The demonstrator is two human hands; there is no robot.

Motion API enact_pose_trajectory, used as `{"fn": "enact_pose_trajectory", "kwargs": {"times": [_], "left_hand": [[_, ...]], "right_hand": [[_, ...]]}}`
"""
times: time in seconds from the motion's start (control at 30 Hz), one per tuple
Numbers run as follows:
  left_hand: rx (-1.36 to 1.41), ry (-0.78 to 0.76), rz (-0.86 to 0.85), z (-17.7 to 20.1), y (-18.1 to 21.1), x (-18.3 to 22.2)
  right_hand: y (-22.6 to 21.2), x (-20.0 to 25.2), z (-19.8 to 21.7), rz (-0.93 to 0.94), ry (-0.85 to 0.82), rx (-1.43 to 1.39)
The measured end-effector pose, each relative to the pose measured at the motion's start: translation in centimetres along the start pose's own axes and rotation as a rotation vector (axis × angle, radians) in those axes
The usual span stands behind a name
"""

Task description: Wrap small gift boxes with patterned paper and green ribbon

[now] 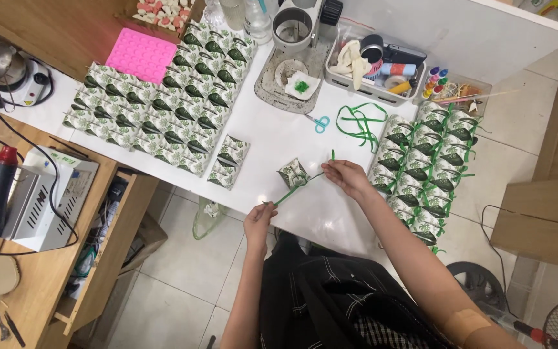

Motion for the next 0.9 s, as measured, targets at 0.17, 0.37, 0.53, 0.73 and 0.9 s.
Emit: {"fn": "enact_pose_trajectory", "kwargs": {"times": [0.17, 0.37, 0.53, 0.73, 0.9], "left_hand": [[0.027, 0.088, 0.006, 1.4, -1.1, -1.2], [0.012, 0.138, 0.027, 2.2, -1.8, -1.6], [0.035, 0.197, 0.045, 4.1, -2.9, -3.1], [0.096, 0.232, 0.019, 5.9, -5.0, -5.6], [0.102, 0.281, -0.019, 6.0, -4.5, -7.9]], "right_hand": [[-0.1, -2.0, 1.1, -0.025, 0.030, -0.066], [0.7, -4.5, 3.0, -0.027, 0.068, -0.037], [0.0, -4.7, 3.1, 0.001, 0.096, -0.057], [0.2, -5.7, 3.6, -0.001, 0.140, -0.020], [0.0, -6.0, 4.2, 0.001, 0.196, -0.061]]}}
Point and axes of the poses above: each hand's wrist, its own x-axis away from the middle knuckle, its own z-axis out of the back of the hand, y = z × x, the point moved 2 cm from there along -x, towards the middle knuckle, and after that the axes turned 2 degrees about z, right-handed, at the moved point
